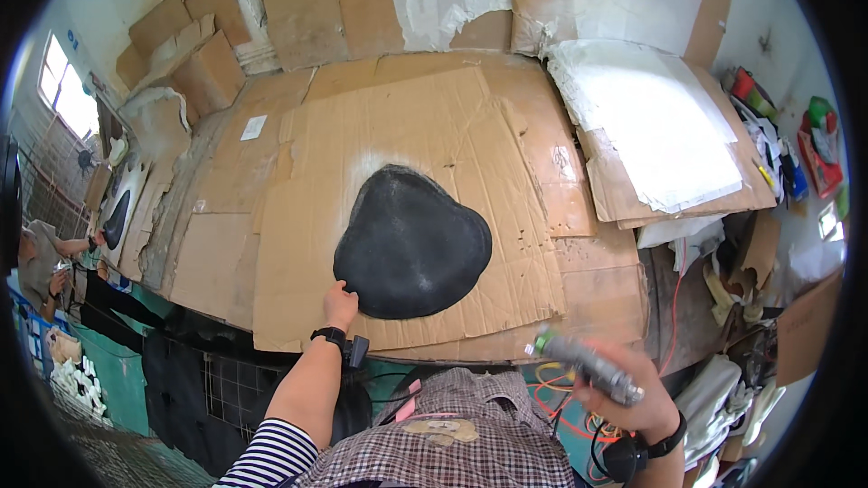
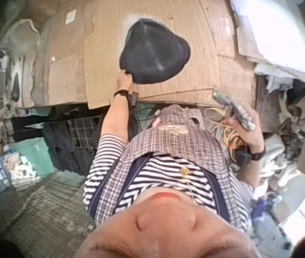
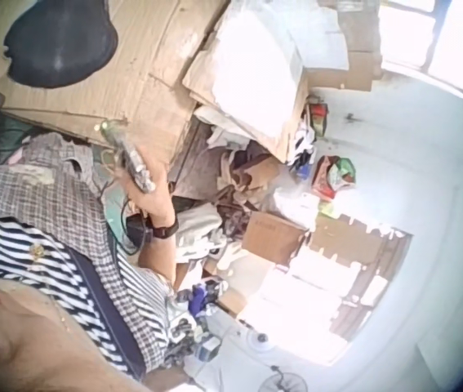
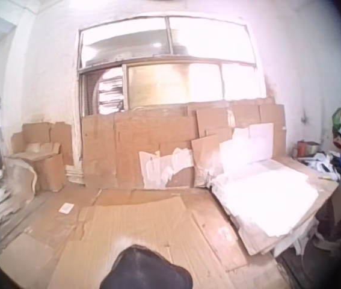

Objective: The person repeatedly picks up black shoe parts from a cardboard-covered table, sprays them with a handheld spray gun, and places them onto a metal drying rack. The process is repeated for multiple shoe parts throughout the video.

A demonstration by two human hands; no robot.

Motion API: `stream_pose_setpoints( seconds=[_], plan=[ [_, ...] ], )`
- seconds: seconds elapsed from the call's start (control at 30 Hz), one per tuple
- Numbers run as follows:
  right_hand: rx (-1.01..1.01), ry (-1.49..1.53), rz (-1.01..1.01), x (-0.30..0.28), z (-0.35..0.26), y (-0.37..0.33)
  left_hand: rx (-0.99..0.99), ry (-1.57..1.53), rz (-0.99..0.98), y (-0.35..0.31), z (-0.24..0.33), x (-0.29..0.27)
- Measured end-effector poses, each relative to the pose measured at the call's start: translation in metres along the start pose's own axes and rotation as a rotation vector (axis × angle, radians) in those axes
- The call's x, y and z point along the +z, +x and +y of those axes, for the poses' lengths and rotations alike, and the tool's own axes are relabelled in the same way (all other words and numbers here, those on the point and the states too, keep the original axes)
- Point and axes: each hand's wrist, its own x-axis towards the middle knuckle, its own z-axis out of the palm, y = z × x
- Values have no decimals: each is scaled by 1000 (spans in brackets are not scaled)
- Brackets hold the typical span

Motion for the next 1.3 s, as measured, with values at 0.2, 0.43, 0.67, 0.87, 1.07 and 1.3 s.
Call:
stream_pose_setpoints(
  seconds=[0.2, 0.43, 0.67, 0.87, 1.07, 1.3],
  plan=[
    [72, 48, 80, -7, -1, -16, -57, -52, 81, 2, 7, 7],
    [71, 139, 57, -25, 15, -21, -131, -445, 181, 7, 11, 12],
    [72, 150, 77, -37, 19, -15, -531, -1232, -20, 10, 15, 18],
    [91, 198, 10, -27, 35, 2, -417, -1254, -236, 13, 62, -2],
    [100, 156, 14, -1, 35, 40, 149, -1779, -458, 40, 180, -89],
    [138, -209, -365, 10, 29, 79, 515, -2084, -333, -25, 194, -217]
  ],
)
